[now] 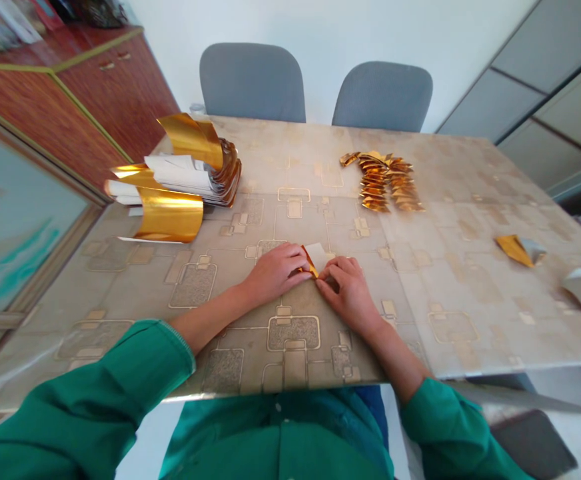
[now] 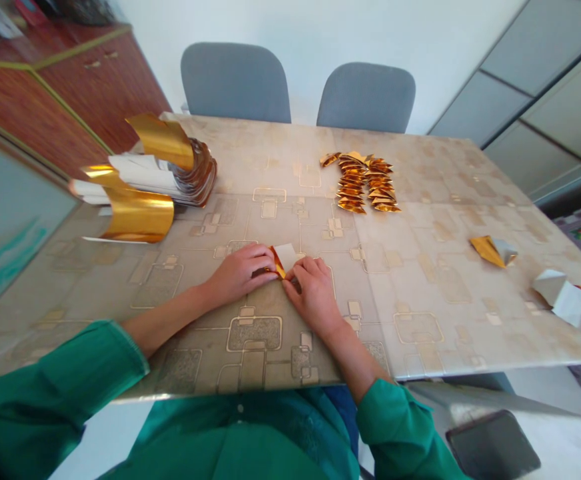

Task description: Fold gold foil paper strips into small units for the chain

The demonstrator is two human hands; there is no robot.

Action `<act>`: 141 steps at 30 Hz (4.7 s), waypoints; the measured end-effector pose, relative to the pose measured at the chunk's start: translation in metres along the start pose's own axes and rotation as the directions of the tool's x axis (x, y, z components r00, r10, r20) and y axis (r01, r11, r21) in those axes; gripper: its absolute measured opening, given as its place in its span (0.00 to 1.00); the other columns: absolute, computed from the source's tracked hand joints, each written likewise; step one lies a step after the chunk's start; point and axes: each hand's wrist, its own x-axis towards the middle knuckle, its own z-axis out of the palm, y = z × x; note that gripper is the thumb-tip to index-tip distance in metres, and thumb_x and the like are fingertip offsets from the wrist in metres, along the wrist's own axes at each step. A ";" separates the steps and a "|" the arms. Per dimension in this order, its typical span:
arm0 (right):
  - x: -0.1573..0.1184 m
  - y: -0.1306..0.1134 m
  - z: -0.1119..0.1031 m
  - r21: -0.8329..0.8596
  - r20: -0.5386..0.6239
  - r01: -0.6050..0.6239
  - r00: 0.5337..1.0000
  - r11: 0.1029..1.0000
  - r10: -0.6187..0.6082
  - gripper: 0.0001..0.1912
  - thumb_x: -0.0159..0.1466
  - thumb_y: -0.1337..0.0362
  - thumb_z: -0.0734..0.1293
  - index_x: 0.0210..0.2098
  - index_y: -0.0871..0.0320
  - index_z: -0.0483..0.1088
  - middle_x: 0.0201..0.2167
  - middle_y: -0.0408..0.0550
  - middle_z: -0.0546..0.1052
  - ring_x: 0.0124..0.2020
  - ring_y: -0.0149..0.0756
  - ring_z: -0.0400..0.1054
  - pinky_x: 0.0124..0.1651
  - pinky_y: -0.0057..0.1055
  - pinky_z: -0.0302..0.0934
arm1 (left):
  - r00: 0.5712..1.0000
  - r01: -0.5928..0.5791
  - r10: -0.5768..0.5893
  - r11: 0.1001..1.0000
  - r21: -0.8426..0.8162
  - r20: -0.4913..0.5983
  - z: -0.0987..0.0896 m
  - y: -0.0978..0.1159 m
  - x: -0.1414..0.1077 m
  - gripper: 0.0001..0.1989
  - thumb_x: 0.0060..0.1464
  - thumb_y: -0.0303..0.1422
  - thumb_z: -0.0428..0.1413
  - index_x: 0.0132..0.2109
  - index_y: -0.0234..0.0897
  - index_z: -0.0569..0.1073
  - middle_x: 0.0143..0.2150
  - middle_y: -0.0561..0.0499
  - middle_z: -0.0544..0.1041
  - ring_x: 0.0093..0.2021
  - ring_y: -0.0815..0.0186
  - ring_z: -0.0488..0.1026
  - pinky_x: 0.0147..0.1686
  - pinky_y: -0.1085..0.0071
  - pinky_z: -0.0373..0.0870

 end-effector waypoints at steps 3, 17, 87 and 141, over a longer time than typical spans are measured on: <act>0.000 0.000 0.001 0.001 -0.010 -0.019 1.000 1.000 0.019 0.03 0.63 0.67 0.68 0.32 0.56 0.72 0.36 0.48 0.72 0.41 0.41 0.62 0.46 0.37 0.58 | 1.000 0.019 -0.020 0.998 -0.058 -0.018 0.001 -0.002 0.001 0.07 0.63 0.33 0.56 0.37 0.35 0.75 0.41 0.48 0.74 0.44 0.62 0.70 0.47 0.65 0.66; 0.003 -0.004 0.009 -0.079 -0.055 -0.122 0.992 0.989 0.117 0.08 0.60 0.69 0.68 0.26 0.56 0.68 0.31 0.46 0.70 0.39 0.40 0.61 0.43 0.36 0.56 | 0.997 0.072 -0.072 0.997 -0.024 -0.028 -0.005 -0.016 0.002 0.12 0.63 0.39 0.55 0.36 0.38 0.77 0.42 0.49 0.74 0.44 0.62 0.69 0.46 0.64 0.63; 0.010 -0.005 0.014 -0.375 0.020 -0.082 0.995 0.923 0.097 0.05 0.64 0.64 0.66 0.39 0.49 0.74 0.38 0.48 0.73 0.41 0.43 0.61 0.39 0.35 0.50 | 0.986 -0.114 0.155 0.890 0.441 -0.058 0.007 0.027 -0.041 0.16 0.65 0.24 0.47 0.54 0.35 0.74 0.53 0.45 0.77 0.54 0.58 0.71 0.61 0.55 0.60; 0.021 0.026 -0.015 0.032 0.233 0.057 0.971 0.998 -0.062 0.11 0.63 0.71 0.65 0.45 0.54 0.72 0.39 0.47 0.70 0.38 0.37 0.64 0.40 0.32 0.56 | 0.970 -0.241 0.208 0.894 0.379 0.124 0.007 0.017 -0.027 0.15 0.66 0.27 0.49 0.58 0.35 0.70 0.50 0.43 0.73 0.51 0.59 0.70 0.51 0.63 0.72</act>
